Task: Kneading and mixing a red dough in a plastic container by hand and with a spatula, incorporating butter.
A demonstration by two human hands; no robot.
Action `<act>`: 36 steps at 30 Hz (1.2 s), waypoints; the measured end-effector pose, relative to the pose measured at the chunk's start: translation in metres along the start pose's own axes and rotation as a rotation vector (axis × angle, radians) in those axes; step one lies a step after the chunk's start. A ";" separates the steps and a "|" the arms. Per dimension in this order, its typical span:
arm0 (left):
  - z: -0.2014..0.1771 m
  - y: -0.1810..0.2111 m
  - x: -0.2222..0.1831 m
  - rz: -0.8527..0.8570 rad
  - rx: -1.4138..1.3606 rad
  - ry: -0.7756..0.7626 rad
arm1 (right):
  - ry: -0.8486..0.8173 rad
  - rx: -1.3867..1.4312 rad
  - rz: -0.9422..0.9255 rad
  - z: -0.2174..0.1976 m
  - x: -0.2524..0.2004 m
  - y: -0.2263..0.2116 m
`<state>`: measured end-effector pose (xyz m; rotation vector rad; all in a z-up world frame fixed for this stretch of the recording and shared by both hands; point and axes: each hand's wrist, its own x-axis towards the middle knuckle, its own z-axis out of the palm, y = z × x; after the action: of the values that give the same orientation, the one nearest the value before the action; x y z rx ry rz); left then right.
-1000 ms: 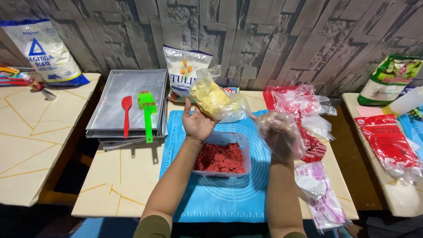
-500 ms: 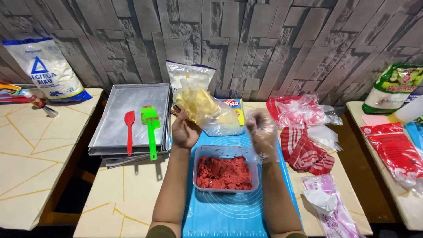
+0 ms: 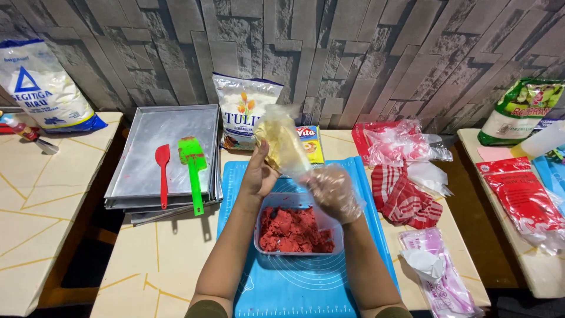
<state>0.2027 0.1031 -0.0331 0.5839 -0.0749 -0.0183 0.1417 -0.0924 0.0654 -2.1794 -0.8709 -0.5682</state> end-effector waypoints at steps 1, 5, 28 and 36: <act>0.000 -0.003 0.000 -0.030 -0.072 0.031 | -0.039 -0.021 -0.026 -0.005 0.002 -0.019; 0.016 0.002 -0.008 0.018 -0.352 -0.030 | -0.296 -0.045 0.023 0.001 0.005 -0.058; 0.034 -0.012 -0.025 -0.072 -0.533 -0.184 | -0.344 0.178 -0.044 -0.035 -0.011 -0.008; 0.008 -0.041 -0.011 -0.064 -0.624 -0.371 | 0.195 0.179 -0.047 0.006 0.006 -0.017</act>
<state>0.1909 0.0649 -0.0494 -0.0472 -0.3966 -0.2053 0.1346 -0.0770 0.0731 -1.9114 -0.8356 -0.6866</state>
